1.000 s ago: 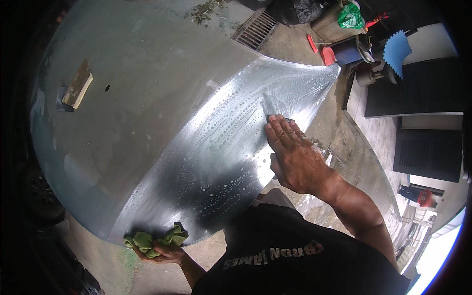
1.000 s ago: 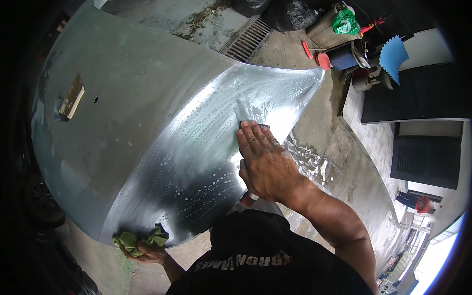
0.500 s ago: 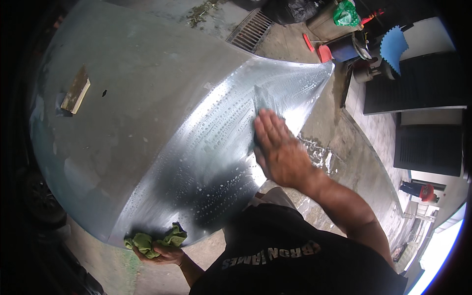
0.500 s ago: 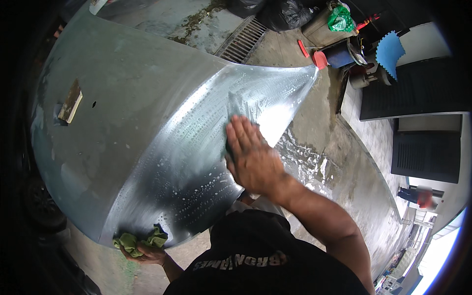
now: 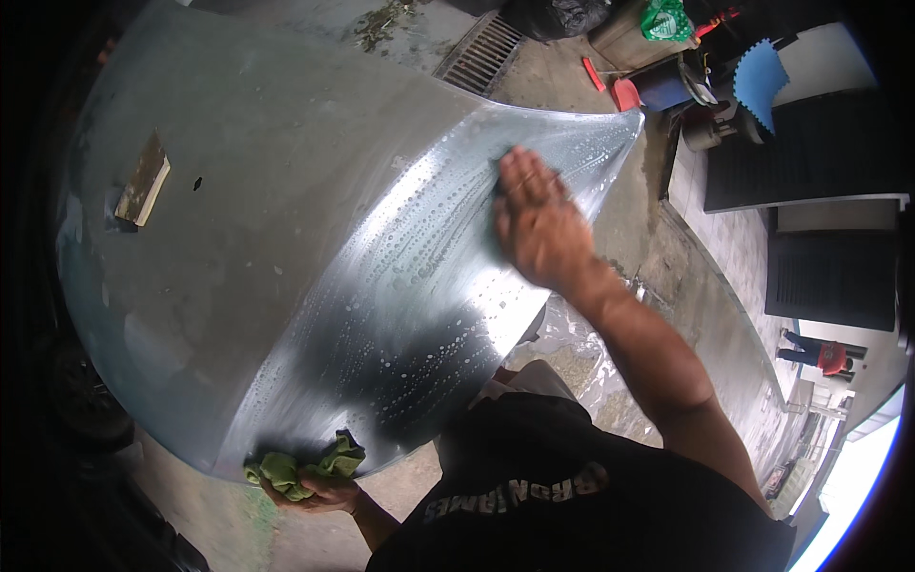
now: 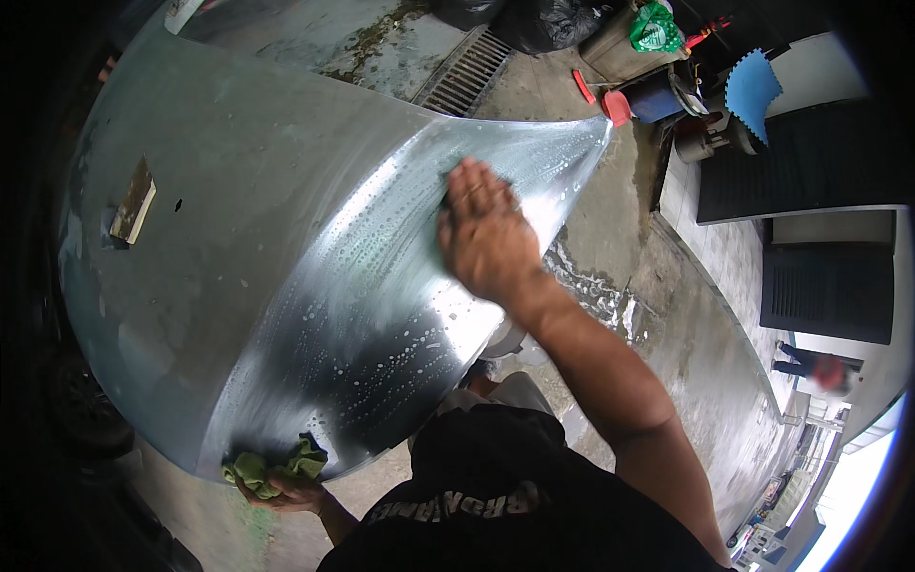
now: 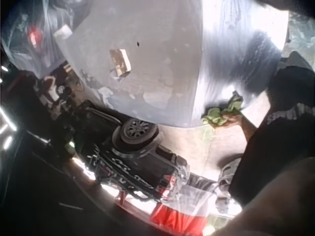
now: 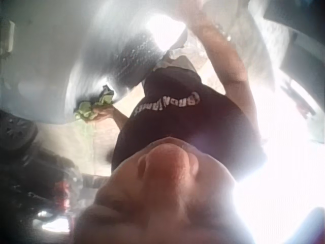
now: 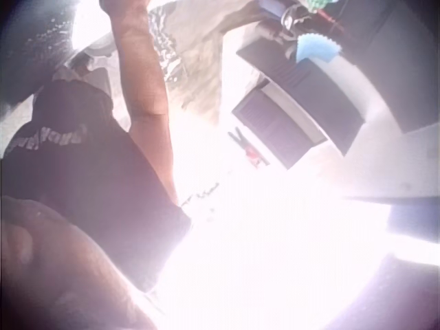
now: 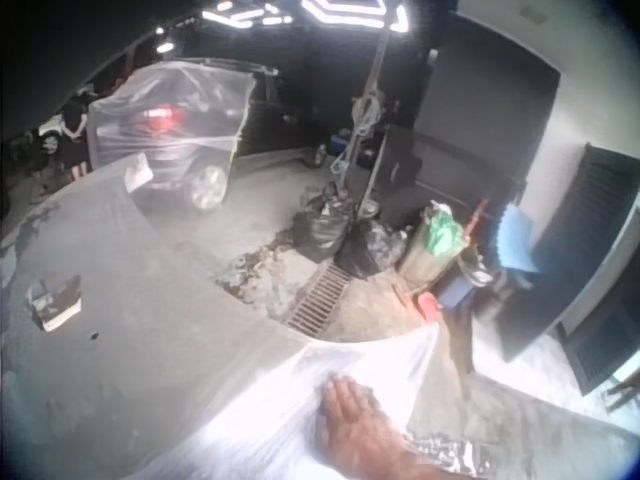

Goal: The person applies a transparent protective film to a silver car bumper. They use a squeegee to smooth the film and a green cloth to wipe the surface, repeatedly smoothing and wiping different sections of the bumper.

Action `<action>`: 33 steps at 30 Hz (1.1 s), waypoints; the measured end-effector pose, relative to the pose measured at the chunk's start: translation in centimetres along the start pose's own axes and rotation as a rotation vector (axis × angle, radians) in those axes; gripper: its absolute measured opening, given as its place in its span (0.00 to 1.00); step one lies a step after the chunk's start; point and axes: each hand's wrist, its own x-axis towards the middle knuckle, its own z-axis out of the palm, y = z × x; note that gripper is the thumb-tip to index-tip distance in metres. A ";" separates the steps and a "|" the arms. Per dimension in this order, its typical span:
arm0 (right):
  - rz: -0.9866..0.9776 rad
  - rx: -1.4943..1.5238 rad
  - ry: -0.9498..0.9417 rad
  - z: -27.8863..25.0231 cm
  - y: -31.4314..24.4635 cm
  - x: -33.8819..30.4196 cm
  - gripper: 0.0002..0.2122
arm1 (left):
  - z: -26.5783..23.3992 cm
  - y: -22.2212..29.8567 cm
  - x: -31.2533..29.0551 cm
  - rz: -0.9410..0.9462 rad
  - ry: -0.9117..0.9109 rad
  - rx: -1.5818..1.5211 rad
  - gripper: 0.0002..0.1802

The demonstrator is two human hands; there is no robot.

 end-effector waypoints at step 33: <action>-0.094 -0.120 -0.151 -0.2 -7.6 3.3 0.33 | 0.7 -0.1 -0.1 -0.044 0.004 0.037 0.43</action>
